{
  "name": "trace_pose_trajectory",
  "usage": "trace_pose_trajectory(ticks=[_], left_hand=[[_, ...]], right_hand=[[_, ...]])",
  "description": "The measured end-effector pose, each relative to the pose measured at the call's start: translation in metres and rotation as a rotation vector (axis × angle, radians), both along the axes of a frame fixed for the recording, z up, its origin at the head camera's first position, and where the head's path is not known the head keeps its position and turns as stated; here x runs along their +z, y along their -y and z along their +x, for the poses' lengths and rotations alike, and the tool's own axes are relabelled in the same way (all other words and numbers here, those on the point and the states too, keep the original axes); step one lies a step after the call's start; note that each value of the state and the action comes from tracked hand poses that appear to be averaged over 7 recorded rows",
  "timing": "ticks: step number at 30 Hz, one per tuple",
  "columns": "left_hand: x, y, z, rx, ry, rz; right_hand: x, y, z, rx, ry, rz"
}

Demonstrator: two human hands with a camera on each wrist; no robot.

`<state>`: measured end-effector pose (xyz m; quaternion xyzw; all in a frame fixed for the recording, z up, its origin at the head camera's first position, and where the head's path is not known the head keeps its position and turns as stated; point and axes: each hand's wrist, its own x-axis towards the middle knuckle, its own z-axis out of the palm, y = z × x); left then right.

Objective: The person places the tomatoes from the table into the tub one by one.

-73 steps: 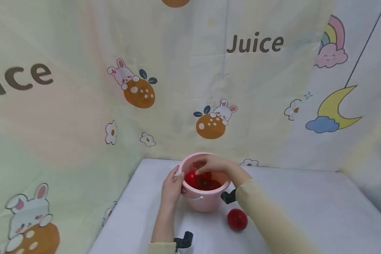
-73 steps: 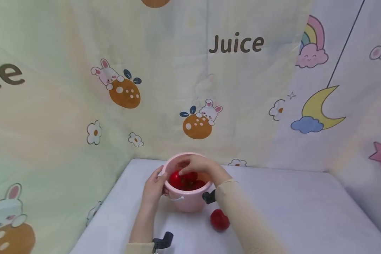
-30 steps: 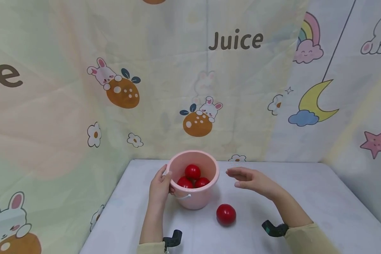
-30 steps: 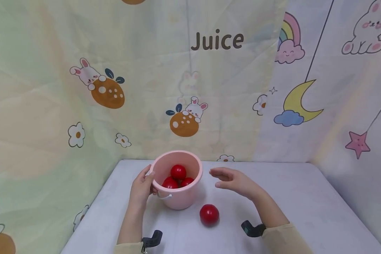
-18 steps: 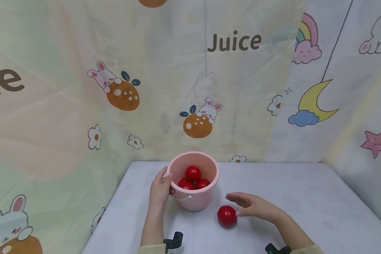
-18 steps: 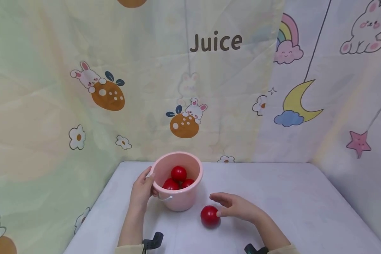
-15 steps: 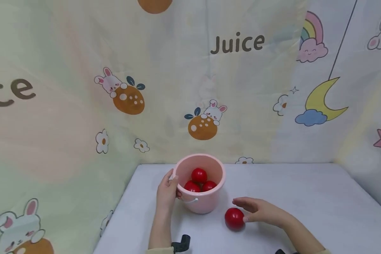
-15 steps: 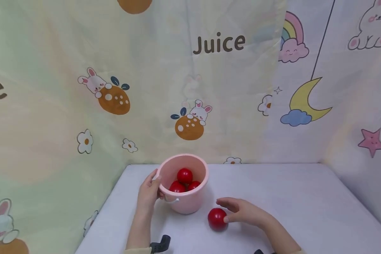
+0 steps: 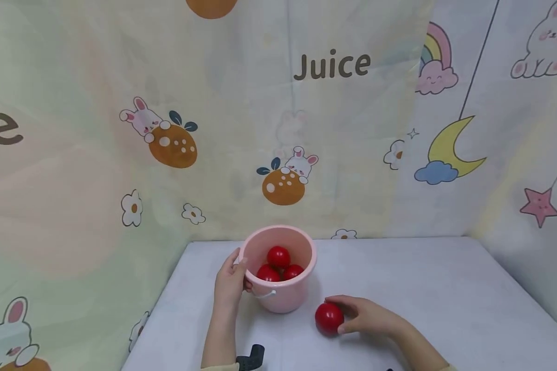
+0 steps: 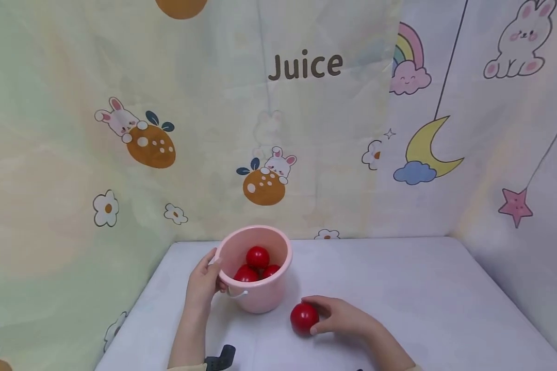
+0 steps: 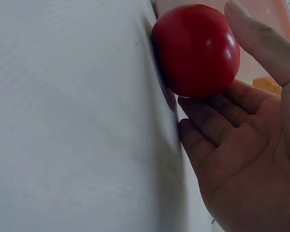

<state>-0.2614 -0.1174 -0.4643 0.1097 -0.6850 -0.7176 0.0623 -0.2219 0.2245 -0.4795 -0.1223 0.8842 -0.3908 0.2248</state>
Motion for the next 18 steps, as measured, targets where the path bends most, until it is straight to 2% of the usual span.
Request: trace_pose_trajectory(ticks=[2,5,10,18], left_hand=[[0.0029,0.0094,-0.0018,-0.034,0.004,-0.010],[0.0036,0.0128,-0.0014,-0.071,0.028,-0.005],[0.0029,0.0114,0.0009,-0.037,0.024,-0.011],[0.0036,0.0110,-0.0003,-0.032,0.009,-0.004]], right_hand=[[-0.0029,0.0077,-0.0026,-0.006,-0.009,-0.013],[-0.0039,0.0102,-0.0019,-0.028,-0.007,-0.009],[-0.0054,0.0102,-0.0008,-0.033,-0.015,-0.004],[-0.0074,0.0116,-0.0018,-0.038,-0.043,0.000]])
